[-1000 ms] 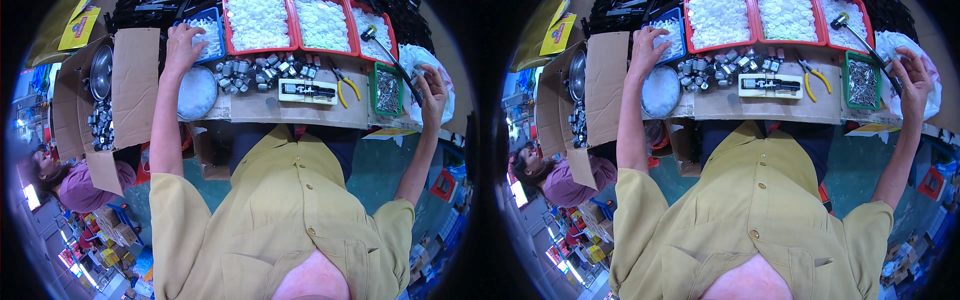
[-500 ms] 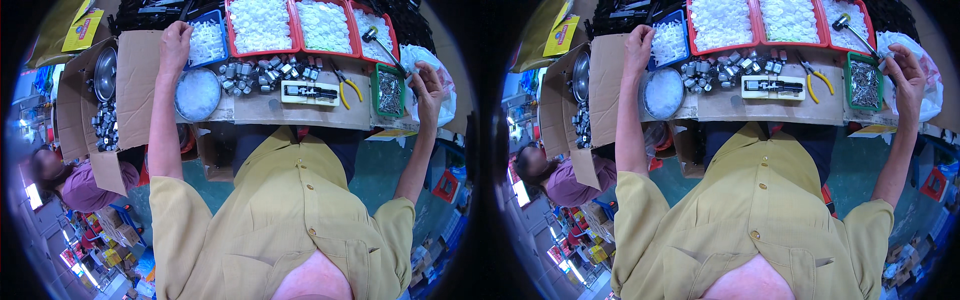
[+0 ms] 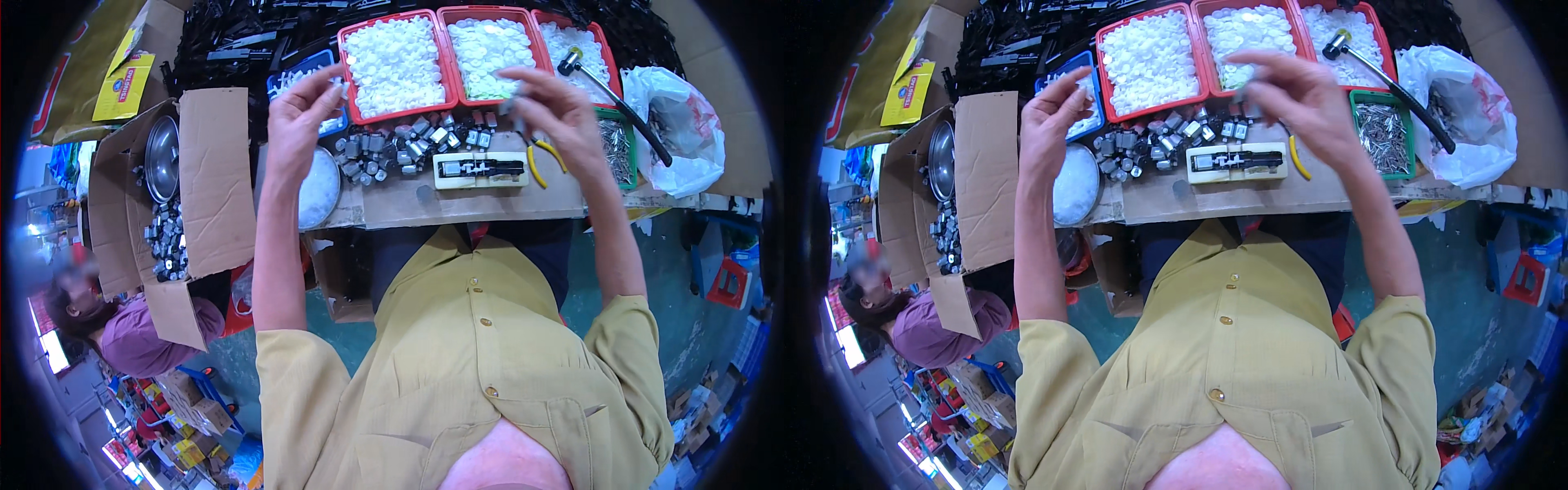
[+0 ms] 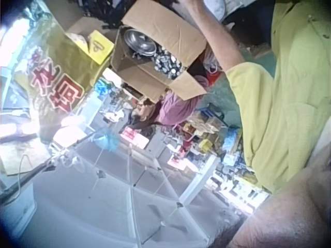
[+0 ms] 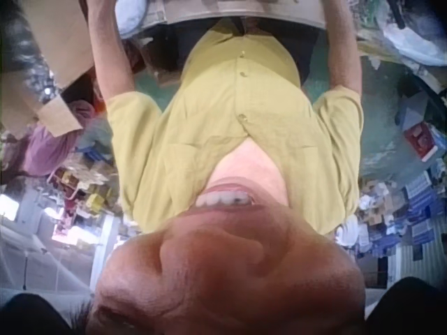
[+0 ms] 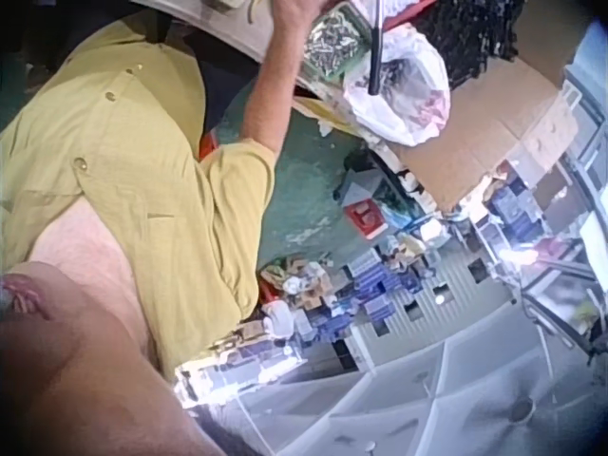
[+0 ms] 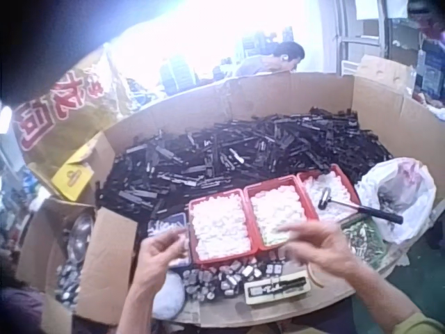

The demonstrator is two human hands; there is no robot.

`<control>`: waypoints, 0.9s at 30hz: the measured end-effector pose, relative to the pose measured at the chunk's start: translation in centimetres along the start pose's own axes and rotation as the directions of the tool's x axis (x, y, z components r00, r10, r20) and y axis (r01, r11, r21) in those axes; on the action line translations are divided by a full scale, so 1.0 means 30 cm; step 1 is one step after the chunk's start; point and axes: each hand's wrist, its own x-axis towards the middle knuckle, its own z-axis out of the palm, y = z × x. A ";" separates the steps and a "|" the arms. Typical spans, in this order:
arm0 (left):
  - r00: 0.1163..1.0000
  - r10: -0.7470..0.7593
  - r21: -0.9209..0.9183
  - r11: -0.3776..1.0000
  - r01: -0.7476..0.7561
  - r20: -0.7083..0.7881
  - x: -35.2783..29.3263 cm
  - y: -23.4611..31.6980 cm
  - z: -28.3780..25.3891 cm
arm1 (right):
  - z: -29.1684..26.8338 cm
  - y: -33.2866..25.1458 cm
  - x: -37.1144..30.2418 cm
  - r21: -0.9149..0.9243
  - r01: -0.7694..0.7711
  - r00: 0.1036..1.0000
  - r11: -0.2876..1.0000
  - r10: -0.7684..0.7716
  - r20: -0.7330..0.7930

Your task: The person assembles small metal locks at a cluttered workbench. They pick up lock bodies and pins, insert the pins into the lock bodies, and use a hammer to tap them into place. The person also uses pliers to adjust components and places finished locks into a cardboard box.

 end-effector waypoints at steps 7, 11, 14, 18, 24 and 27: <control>0.998 0.048 -0.059 0.997 -0.050 -0.036 -0.036 0.035 0.063 | 0.132 -0.006 0.047 0.049 -0.015 0.998 0.999 0.012 0.064; 0.988 0.092 0.072 0.994 -0.084 -0.124 -0.103 0.042 0.019 | 0.086 0.008 0.029 -0.031 -0.029 0.999 0.999 0.031 0.040; 0.962 0.201 0.321 0.938 -0.133 -0.186 -0.163 0.019 -0.054 | 0.050 0.047 0.002 -0.007 -0.078 0.996 0.997 0.078 0.035; 0.929 0.307 0.684 0.725 -0.088 -0.206 -0.269 0.009 -0.116 | 0.037 0.078 -0.026 0.020 -0.086 0.996 0.996 0.086 0.016; 0.919 0.383 0.897 0.434 -0.085 -0.098 -0.327 -0.028 -0.125 | -0.001 0.099 -0.050 -0.017 -0.146 0.989 0.989 0.147 0.026; 0.957 0.263 0.907 0.421 -0.003 -0.119 -0.338 -0.079 -0.123 | 0.003 0.096 -0.059 -0.057 -0.154 0.988 0.986 0.155 0.012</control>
